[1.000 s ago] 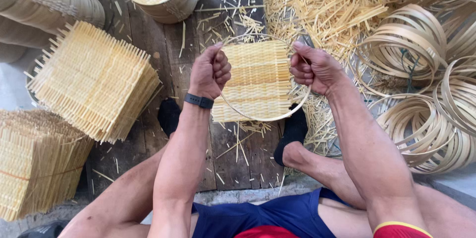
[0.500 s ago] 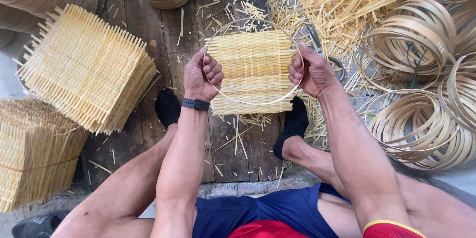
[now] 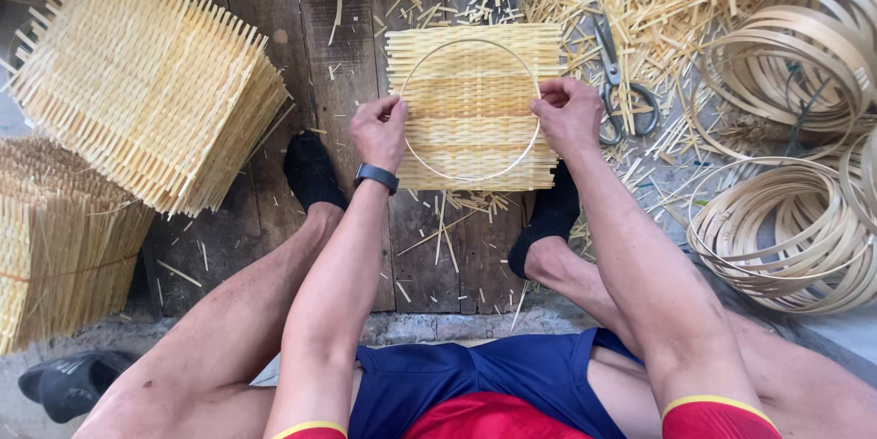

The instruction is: The person repeatedly places a circular bamboo mat over a wooden mold, trims the excess edges with shears, and stacks the finished plates. The person handles bamboo mats, a wooden mold, and shears throughout the process.

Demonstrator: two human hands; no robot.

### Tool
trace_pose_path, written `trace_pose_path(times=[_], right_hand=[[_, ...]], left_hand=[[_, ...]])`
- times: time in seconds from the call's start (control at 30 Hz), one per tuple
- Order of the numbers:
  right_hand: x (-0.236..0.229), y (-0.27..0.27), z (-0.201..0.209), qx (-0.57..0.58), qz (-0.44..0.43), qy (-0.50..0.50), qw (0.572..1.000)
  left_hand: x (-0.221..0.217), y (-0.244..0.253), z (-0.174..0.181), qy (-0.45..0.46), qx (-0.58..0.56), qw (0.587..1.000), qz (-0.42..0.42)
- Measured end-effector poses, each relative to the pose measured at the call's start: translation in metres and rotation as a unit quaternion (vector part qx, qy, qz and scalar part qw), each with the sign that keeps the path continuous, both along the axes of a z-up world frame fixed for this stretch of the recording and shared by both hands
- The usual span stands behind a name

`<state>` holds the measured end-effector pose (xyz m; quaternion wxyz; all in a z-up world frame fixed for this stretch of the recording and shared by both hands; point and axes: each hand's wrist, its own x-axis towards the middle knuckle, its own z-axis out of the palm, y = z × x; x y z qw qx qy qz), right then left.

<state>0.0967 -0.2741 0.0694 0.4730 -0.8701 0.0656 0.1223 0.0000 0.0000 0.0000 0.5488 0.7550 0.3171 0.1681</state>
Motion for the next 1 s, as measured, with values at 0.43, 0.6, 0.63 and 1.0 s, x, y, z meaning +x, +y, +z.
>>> trace_pose_path(times=[0.43,0.6,0.63,1.0], right_hand=[[-0.011,-0.009,-0.022,-0.081,-0.017,-0.027,0.996],[-0.008,-0.008,-0.036,-0.119,0.024,-0.126,0.985],[-0.009,-0.010,-0.038,-0.115,0.012,-0.088,0.989],[-0.003,-0.012,-0.031,-0.103,-0.011,0.001,0.995]], left_hand=[[0.000,0.001,0.012,0.096,0.133,0.983,-0.077],[0.010,0.011,0.010,0.177,0.040,0.982,-0.044],[0.011,0.011,0.007,0.189,0.021,0.981,-0.036],[0.016,0.022,-0.003,0.172,-0.114,0.978,-0.040]])
